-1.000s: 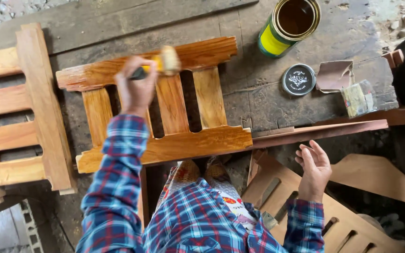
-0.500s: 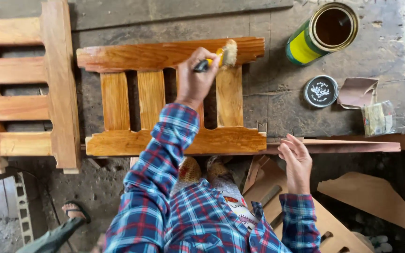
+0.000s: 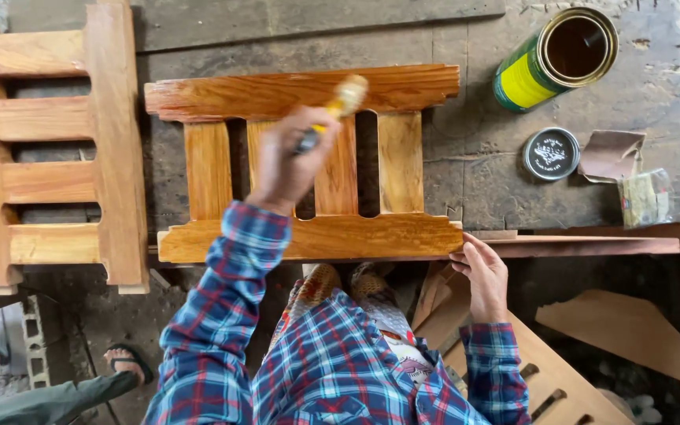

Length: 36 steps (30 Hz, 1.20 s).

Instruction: The person applies a brown wood stain to a wooden chair back using a brush. They dip the brush into a can of stain and systematically cover the slats and frame of the chair back, then lift the piece to inspect the finish.

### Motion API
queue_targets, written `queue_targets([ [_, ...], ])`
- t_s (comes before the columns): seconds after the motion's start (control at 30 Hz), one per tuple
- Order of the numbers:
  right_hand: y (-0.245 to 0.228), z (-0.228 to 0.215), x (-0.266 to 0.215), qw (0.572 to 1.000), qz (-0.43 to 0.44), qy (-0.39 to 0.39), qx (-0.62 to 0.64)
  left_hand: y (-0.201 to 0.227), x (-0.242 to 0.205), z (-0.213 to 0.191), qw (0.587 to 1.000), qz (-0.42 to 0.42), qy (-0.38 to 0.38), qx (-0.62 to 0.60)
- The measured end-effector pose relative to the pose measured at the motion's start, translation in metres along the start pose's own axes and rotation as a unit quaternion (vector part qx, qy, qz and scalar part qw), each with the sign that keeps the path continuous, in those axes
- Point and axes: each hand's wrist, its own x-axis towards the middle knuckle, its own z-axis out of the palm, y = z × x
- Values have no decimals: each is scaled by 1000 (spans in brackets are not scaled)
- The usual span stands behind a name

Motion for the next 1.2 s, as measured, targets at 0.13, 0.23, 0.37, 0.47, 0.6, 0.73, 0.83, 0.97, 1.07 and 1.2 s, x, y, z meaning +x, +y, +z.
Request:
queue_targets([
  [0.13,-2,2,-6,1000,-10,10,-13,-21,-4,42,971,153,-132,131],
  [0.23,-2,2,-12,1000,1,21,-21,-33,-1,54,931,205,-174,248],
  [0.37,-10,8,-22,1000,8,18,-4,-42,-31,54,918,182,-265,234],
  [0.47,-11,10,-19,1000,1,15,3,-26,-54,47,906,181,-319,211],
  [0.6,-4,6,-17,1000,11,22,10,43,-60,14,889,83,-434,116],
  [0.73,-4,5,-17,999,15,17,28,63,-35,3,890,-3,-455,32],
  [0.83,4,5,-16,999,27,18,42,50,-20,8,898,-54,-435,-45],
  [0.97,22,-3,-11,995,32,19,89,10,3,19,923,-52,-365,-109],
  [1.07,21,0,-13,993,24,21,113,1,26,18,947,-17,-310,-80],
  [1.2,-6,10,-25,987,78,50,128,-4,37,18,967,70,-242,51],
])
